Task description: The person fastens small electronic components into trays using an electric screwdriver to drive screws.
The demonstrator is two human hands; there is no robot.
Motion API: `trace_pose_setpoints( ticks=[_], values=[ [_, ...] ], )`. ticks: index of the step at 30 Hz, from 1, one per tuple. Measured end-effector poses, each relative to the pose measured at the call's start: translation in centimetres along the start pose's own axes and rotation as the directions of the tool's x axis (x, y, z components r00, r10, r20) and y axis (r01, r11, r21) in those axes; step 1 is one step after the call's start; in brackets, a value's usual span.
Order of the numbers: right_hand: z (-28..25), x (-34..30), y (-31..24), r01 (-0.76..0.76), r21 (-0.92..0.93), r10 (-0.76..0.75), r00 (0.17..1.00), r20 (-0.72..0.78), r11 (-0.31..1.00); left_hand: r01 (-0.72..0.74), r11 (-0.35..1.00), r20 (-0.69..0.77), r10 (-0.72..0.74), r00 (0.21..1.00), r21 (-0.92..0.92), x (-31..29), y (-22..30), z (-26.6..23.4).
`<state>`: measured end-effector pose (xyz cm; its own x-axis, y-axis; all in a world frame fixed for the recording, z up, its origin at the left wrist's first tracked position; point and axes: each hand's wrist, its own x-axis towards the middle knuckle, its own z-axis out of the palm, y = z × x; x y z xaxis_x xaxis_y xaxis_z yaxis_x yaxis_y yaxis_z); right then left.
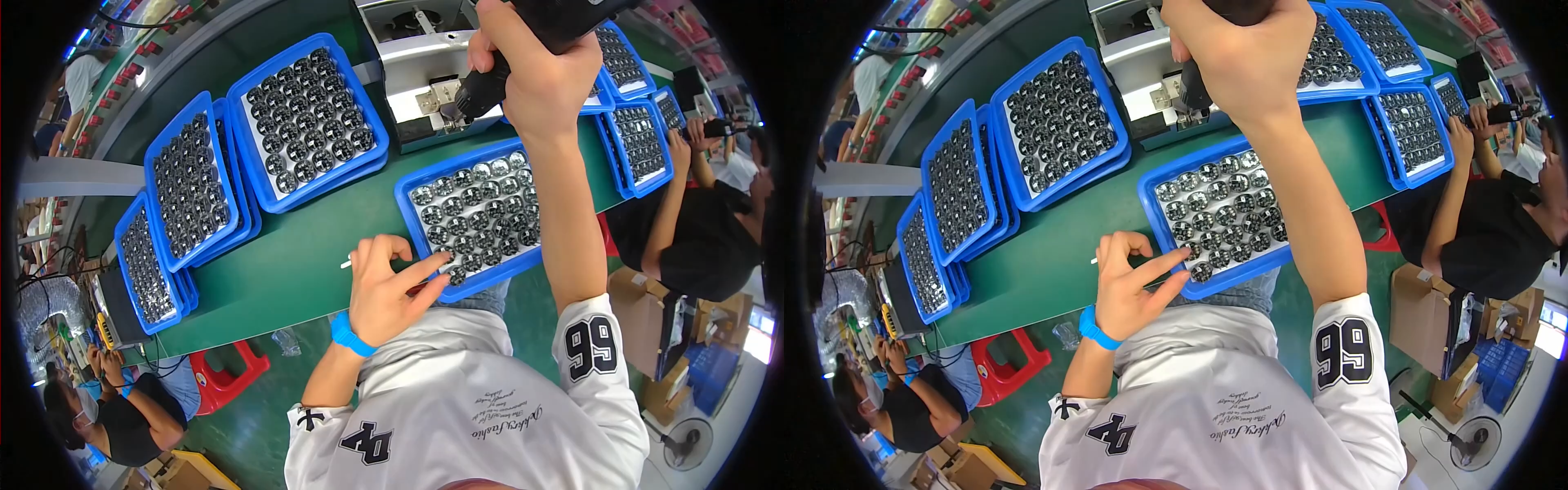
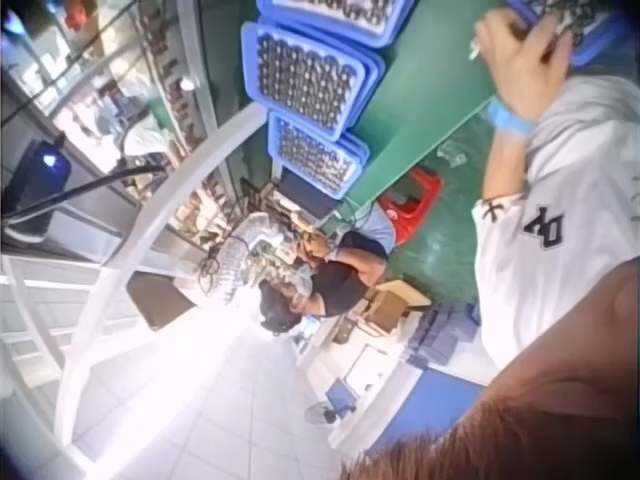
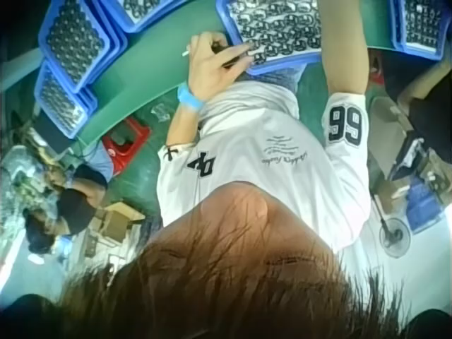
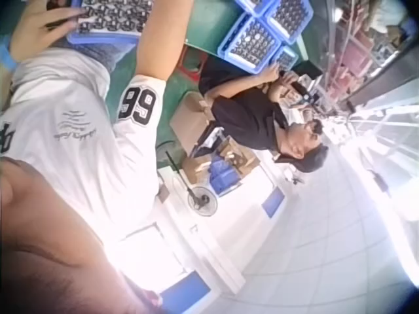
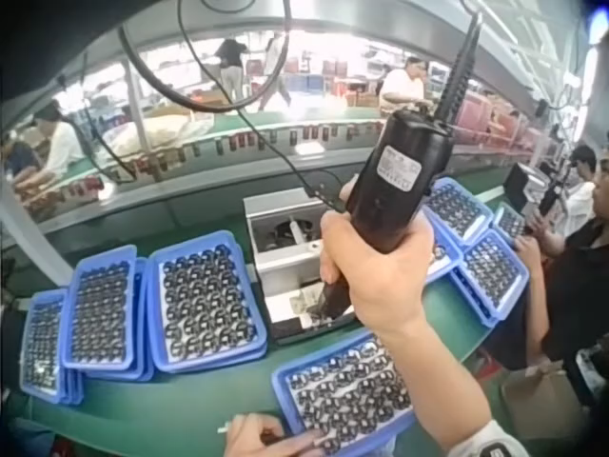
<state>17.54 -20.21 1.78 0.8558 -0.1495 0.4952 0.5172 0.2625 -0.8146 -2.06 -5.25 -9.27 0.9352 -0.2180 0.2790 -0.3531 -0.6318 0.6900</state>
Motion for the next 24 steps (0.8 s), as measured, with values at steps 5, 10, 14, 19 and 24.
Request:
trace_pose_setpoints(
  ticks=[5,10,14,19,24],
  values=[
    [-0.1,-0.1,-0.1,0.024,0.016,-0.024,1.000,0.008,1.000,0.028,0.999,-0.050,-0.029,0.998,-0.023,-0.2,-0.3,0.0],
    [0.3,-0.1,-0.5,0.026,-0.020,-0.025,1.000,0.017,0.999,0.031,0.999,-0.096,-0.035,0.995,-0.043,-0.5,0.0,-0.2],
    [0.5,1.4,1.5,0.135,0.700,-0.342,0.925,0.165,0.702,-0.008,0.998,-0.156,-0.002,0.988,-0.063,-0.5,0.1,-0.3],
    [0.3,-1.5,-3.7,-0.053,0.069,0.056,0.998,-0.042,0.996,0.052,0.993,-0.251,-0.077,0.965,-0.107,1.1,0.2,-0.8],
    [-2.1,-3.1,-5.6,-0.116,0.247,0.085,0.987,0.134,0.962,0.075,0.956,-0.260,-0.152,0.954,-0.285,5.5,1.6,-1.3]
  ],
)
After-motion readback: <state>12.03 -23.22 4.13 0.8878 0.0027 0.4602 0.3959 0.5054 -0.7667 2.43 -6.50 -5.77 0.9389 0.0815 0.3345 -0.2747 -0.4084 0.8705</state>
